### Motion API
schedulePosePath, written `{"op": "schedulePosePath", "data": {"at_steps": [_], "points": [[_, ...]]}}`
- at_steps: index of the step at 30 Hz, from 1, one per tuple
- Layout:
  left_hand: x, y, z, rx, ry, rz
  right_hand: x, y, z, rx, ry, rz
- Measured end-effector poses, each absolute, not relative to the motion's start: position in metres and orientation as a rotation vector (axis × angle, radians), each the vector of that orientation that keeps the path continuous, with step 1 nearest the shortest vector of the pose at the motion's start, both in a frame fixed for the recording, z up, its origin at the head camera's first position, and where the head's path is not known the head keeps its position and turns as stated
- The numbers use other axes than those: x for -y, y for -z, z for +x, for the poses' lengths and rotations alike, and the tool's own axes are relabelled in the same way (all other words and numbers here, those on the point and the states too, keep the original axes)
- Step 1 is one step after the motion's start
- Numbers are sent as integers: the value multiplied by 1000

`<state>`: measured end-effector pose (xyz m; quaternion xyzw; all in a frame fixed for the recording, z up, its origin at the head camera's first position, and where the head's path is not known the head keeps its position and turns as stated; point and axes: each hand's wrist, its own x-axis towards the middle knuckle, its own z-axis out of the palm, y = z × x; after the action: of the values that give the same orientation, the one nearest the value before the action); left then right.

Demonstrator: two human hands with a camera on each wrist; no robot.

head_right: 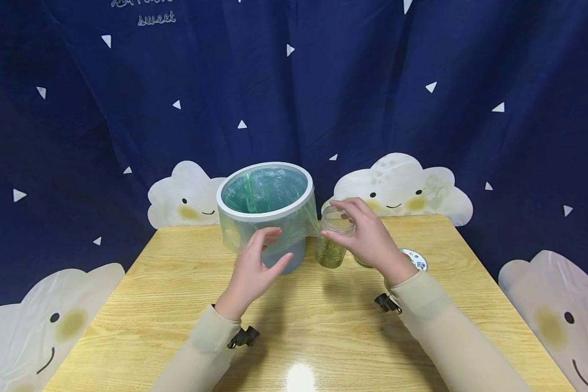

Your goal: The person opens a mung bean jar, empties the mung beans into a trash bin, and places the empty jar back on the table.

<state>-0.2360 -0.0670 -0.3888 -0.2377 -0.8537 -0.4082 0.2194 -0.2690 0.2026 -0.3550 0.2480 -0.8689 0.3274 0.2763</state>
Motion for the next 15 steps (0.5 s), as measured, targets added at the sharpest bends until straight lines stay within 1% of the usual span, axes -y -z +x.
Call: {"op": "schedulePosePath", "data": {"at_steps": [15], "points": [[40, 398, -234, 2399, 1343, -733, -180, 358, -254, 2171, -888, 810]]}}
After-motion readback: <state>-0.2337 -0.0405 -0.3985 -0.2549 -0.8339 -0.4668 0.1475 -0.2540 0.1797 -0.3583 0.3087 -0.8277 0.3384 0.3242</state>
